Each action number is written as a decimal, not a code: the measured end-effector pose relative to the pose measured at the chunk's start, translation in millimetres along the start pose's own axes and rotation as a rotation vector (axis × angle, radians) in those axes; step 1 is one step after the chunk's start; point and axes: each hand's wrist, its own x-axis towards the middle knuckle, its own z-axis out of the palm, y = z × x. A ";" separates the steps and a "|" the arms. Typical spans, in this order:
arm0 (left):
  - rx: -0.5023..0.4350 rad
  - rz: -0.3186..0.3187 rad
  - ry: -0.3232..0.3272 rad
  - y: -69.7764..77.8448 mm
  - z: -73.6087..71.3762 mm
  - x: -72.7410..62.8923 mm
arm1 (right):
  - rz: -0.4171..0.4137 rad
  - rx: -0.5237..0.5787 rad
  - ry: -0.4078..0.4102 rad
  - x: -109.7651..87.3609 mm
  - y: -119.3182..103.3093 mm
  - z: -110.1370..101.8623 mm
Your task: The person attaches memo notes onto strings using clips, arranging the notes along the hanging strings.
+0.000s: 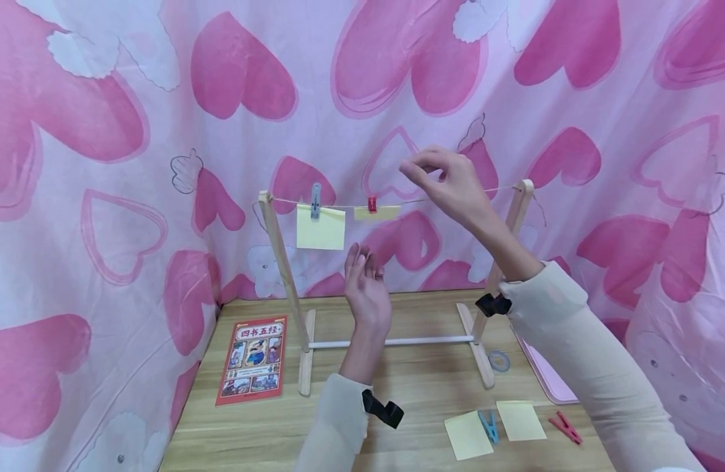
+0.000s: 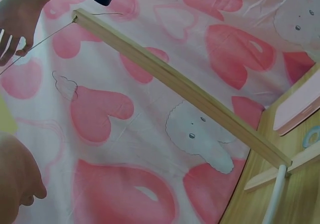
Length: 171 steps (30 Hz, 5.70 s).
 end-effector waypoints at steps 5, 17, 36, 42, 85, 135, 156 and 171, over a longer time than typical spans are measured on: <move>0.027 -0.005 0.003 -5.0 -7.5 -2.1 | -0.011 -0.005 0.026 -9.0 0.6 -5.5; 0.183 -0.023 0.007 -23.8 -36.9 -17.7 | -0.116 0.047 0.105 -68.1 14.4 -21.4; 1.669 -0.284 -0.625 -67.9 -182.2 -135.3 | 0.276 -0.075 -0.287 -254.3 149.4 -16.4; 1.824 -0.151 -0.647 -73.5 -189.8 -151.7 | 0.428 -0.041 -0.271 -291.3 181.3 -14.9; 1.737 0.102 -0.673 -90.3 -207.3 -179.4 | 0.595 -0.311 -0.410 -384.8 171.2 53.9; 0.774 0.008 -0.212 -23.0 11.8 -30.7 | 0.333 0.301 -0.031 -112.5 45.2 -74.7; 0.695 0.113 -0.140 -25.6 54.2 2.6 | 0.331 0.424 -0.034 0.0 27.1 -67.0; 0.554 0.160 -0.100 -29.8 70.6 21.3 | 0.351 0.362 -0.135 27.3 33.2 -56.2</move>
